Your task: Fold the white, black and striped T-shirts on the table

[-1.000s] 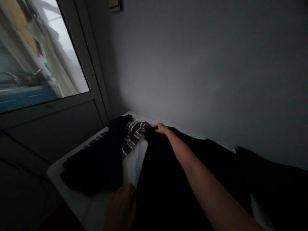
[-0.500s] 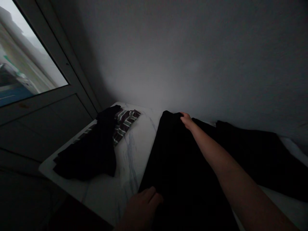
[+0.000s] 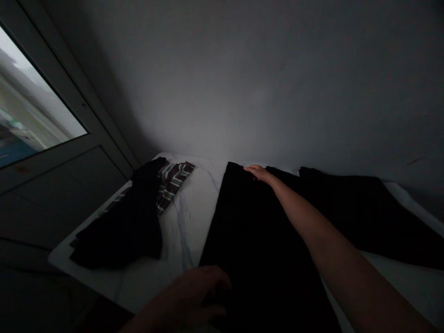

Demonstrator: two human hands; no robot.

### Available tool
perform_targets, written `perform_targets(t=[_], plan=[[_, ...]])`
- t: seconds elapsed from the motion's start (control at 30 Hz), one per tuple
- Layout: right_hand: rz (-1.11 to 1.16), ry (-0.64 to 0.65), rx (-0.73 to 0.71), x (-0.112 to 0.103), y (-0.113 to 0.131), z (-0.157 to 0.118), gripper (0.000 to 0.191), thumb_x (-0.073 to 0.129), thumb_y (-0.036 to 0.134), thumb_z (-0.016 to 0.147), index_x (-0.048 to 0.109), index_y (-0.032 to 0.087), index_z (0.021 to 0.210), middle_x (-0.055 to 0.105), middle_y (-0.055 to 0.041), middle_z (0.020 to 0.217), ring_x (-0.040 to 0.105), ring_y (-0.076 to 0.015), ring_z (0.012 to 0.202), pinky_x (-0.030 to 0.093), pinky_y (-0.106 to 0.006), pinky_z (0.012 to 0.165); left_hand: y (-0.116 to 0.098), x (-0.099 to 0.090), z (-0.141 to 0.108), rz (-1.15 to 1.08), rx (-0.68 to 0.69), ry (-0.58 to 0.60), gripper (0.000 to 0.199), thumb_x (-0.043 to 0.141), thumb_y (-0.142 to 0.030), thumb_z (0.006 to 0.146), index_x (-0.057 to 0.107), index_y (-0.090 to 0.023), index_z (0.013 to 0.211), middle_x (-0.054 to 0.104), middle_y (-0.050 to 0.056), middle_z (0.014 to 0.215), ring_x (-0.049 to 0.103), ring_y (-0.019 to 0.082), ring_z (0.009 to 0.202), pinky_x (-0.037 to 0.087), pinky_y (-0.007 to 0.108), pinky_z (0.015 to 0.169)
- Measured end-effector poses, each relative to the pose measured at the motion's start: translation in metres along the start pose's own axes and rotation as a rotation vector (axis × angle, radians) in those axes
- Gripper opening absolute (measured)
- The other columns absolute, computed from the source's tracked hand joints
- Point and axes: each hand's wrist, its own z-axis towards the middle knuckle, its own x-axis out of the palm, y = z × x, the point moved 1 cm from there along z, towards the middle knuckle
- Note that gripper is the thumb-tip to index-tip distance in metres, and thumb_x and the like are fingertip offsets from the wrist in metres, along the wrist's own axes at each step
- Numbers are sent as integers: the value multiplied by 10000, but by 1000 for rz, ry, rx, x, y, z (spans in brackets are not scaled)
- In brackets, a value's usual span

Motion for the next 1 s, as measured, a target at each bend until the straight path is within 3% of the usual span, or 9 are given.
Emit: perform_targets(t=[0.1,0.2,0.27,0.37,0.47,0.7,0.8,0.87,1.0], plan=[[-35,-27,-44,-2,4,1,204,742,351,691,633,180,664,600,6,615,548,-159,624,457,-282,645,13,-58,48,175,101,-65,216,594,-226,875,616,-249,1089,693,6,1021,642,164,906,489,282,847],[-28,-29,-86,-2,8,-1,117,747,196,623,657,178,696,663,-7,712,583,-155,706,467,-269,709,36,-119,138,367,95,-213,209,531,-204,907,622,-225,1094,702,24,1039,652,166,918,491,295,877],[-13,-12,-92,-4,9,-2,101,700,142,626,666,176,714,681,-10,738,592,-145,703,468,-257,706,50,-151,204,448,-24,-306,237,509,-171,916,630,-209,1116,704,36,1042,651,169,977,481,291,925],[2,16,-69,-10,7,-3,102,613,129,667,662,170,746,675,-3,714,561,-113,600,452,-227,618,64,-176,287,501,-144,-414,266,486,-174,934,641,-194,1149,672,81,1134,631,196,1077,472,310,970],[-5,50,-35,-21,2,-4,130,533,152,725,656,164,765,643,12,647,498,-92,496,405,-204,526,75,-177,339,511,-153,-455,298,472,-189,947,633,-203,1197,616,110,1216,621,209,1109,472,319,977],[-222,57,-82,-37,-7,-22,162,641,296,787,671,162,699,618,4,624,531,-124,594,371,-225,565,107,-170,385,506,-185,-490,237,588,-152,864,684,-223,1068,602,75,1113,645,185,995,492,278,924],[-432,83,-144,-35,-4,-33,68,675,164,751,708,167,810,658,-2,712,571,-130,655,397,-228,617,112,-173,391,512,-195,-522,197,566,-130,873,686,-202,1011,605,77,1080,635,175,974,490,260,898],[-499,81,-163,-33,1,-41,173,643,57,724,718,178,820,680,-19,788,604,-149,749,424,-240,689,111,-172,391,524,-202,-543,192,553,-135,887,678,-201,1016,605,80,1074,627,182,970,489,270,883],[-727,-73,-245,-21,17,-59,271,609,25,752,736,193,922,684,-91,1084,595,-246,1076,448,-351,911,101,-164,382,572,-207,-606,233,472,-151,936,653,-207,1071,584,108,1148,566,242,1100,462,348,927]])
